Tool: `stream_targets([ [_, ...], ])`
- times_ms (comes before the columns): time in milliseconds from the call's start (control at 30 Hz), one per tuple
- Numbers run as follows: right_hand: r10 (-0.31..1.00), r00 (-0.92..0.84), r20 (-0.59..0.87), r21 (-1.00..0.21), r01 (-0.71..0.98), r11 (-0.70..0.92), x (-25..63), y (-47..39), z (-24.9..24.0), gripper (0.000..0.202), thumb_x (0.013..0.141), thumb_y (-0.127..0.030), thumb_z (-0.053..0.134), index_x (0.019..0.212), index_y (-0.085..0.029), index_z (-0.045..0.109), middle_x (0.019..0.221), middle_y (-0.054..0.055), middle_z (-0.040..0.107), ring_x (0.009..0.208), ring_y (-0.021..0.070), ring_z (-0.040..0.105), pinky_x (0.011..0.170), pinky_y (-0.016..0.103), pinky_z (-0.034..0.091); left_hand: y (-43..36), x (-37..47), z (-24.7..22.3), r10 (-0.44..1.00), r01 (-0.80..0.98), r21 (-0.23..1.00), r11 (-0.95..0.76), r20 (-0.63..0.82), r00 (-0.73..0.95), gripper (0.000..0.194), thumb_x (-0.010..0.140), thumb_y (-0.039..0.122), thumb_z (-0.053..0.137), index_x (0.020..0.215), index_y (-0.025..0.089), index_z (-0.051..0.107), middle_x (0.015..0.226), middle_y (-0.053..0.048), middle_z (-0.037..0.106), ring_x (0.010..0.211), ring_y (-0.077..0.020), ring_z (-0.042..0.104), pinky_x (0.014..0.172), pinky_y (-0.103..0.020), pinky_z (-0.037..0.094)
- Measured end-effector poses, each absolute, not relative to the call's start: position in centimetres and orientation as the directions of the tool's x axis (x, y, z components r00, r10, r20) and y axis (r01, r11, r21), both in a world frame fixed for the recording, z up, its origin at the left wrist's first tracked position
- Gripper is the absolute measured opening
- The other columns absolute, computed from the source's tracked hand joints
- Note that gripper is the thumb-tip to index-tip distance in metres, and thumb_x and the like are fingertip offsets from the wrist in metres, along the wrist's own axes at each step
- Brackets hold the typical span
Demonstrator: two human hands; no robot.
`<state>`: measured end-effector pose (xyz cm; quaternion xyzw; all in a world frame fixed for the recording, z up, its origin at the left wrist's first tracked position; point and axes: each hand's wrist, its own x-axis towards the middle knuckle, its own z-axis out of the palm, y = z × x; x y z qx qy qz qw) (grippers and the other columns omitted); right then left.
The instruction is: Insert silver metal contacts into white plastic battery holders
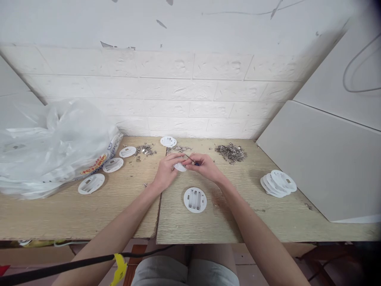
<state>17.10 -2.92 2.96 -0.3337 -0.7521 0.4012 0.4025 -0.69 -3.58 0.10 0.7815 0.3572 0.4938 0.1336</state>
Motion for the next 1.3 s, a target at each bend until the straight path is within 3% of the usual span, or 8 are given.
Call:
stream_targets([
  [367, 0.862, -0.385, 0.328, -0.88, 0.207, 0.428, 16.1, -3.4, 2.6, 0.014, 0.072, -0.029, 0.067, 0.076, -0.016, 0.069, 0.073, 0.002, 0.064, 0.068, 0.014, 0.052, 0.064, 0.028, 0.039, -3.5, -0.7, 0.0, 0.682, 0.425, 0.564, -0.708, 0.703, 0.203, 0.024, 0.077, 0.008, 0.055, 0.09, 0.019, 0.071, 0.107, -0.008, 0.069, 0.101, -0.0202, 0.062, 0.09, -0.039, 0.05],
  [633, 0.918, -0.278, 0.283, -0.958, -0.044, 0.283, 15.9, -3.5, 2.8, 0.025, 0.071, -0.039, 0.069, 0.08, -0.017, 0.061, 0.067, -0.001, 0.054, 0.058, 0.0095, 0.045, 0.056, 0.024, 0.037, -3.5, -0.6, 0.1, 0.756, 0.365, 0.674, -0.643, 0.636, 0.156, 0.025, 0.074, 0.007, 0.055, 0.089, 0.019, 0.072, 0.105, -0.007, 0.069, 0.099, -0.02, 0.063, 0.091, -0.039, 0.05],
  [700, 0.943, -0.211, 0.258, -0.966, -0.086, 0.245, 16.2, -3.3, 2.9, 0.028, 0.069, -0.041, 0.07, 0.082, -0.018, 0.06, 0.062, -0.003, 0.05, 0.052, 0.0078, 0.039, 0.049, 0.023, 0.033, -3.4, -0.5, 0.1, 0.815, 0.319, 0.756, -0.572, 0.566, 0.122, 0.022, 0.075, 0.01, 0.056, 0.089, 0.018, 0.071, 0.101, -0.007, 0.07, 0.096, -0.0203, 0.064, 0.088, -0.039, 0.051],
  [800, 0.965, -0.134, 0.226, -0.971, -0.103, 0.214, 16.6, -2.9, 2.9, 0.032, 0.066, -0.042, 0.071, 0.082, -0.018, 0.06, 0.059, -0.005, 0.047, 0.048, 0.0066, 0.033, 0.045, 0.023, 0.028, -3.3, -0.2, 0.4, 0.938, 0.156, 0.925, -0.347, 0.34, 0.069, 0.025, 0.077, 0.022, 0.059, 0.1, 0.015, 0.067, 0.096, -0.008, 0.069, 0.084, -0.0204, 0.064, 0.072, -0.037, 0.057],
  [867, 0.971, -0.107, 0.213, -0.975, -0.088, 0.204, 16.7, -2.7, 2.8, 0.033, 0.065, -0.043, 0.071, 0.082, -0.018, 0.06, 0.059, -0.004, 0.048, 0.048, 0.0065, 0.033, 0.044, 0.023, 0.028, -3.5, 0.0, 0.8, 0.975, 0.006, 0.977, -0.213, 0.213, 0.061, 0.038, 0.074, 0.026, 0.062, 0.11, 0.015, 0.06, 0.101, -0.009, 0.066, 0.081, -0.0199, 0.064, 0.062, -0.036, 0.059],
  [967, 0.964, -0.097, 0.247, -0.969, -0.029, 0.246, 16.7, -2.6, 2.4, 0.031, 0.067, -0.043, 0.069, 0.082, -0.017, 0.061, 0.062, -0.002, 0.052, 0.052, 0.008, 0.039, 0.048, 0.023, 0.033, -3.8, 0.3, 1.4, 0.986, -0.114, 0.985, -0.133, 0.143, 0.083, 0.049, 0.069, 0.025, 0.066, 0.116, 0.015, 0.054, 0.106, -0.01, 0.062, 0.079, -0.0187, 0.062, 0.057, -0.035, 0.06],
  [1133, 0.901, -0.099, 0.422, -0.88, 0.194, 0.433, 16.4, -2.7, 2.1, 0.018, 0.075, -0.033, 0.063, 0.08, -0.016, 0.064, 0.073, 0.002, 0.058, 0.066, 0.0125, 0.05, 0.061, 0.026, 0.04, -4.3, 0.6, 1.6, 0.977, -0.079, 0.989, -0.123, 0.134, 0.164, 0.04, 0.068, 0.024, 0.067, 0.105, 0.013, 0.059, 0.091, -0.007, 0.063, 0.073, -0.018, 0.062, 0.053, -0.034, 0.06],
  [1300, 0.837, -0.119, 0.534, -0.767, 0.349, 0.539, 16.2, -3.0, 2.3, 0.01, 0.077, -0.026, 0.061, 0.078, -0.017, 0.065, 0.078, 0.003, 0.056, 0.071, 0.0139, 0.052, 0.063, 0.027, 0.04, -4.4, 0.7, 1.3, 0.973, -0.063, 0.993, -0.101, 0.112, 0.202, 0.04, 0.067, 0.027, 0.068, 0.103, 0.012, 0.059, 0.087, -0.007, 0.063, 0.071, -0.019, 0.063, 0.053, -0.035, 0.059],
])
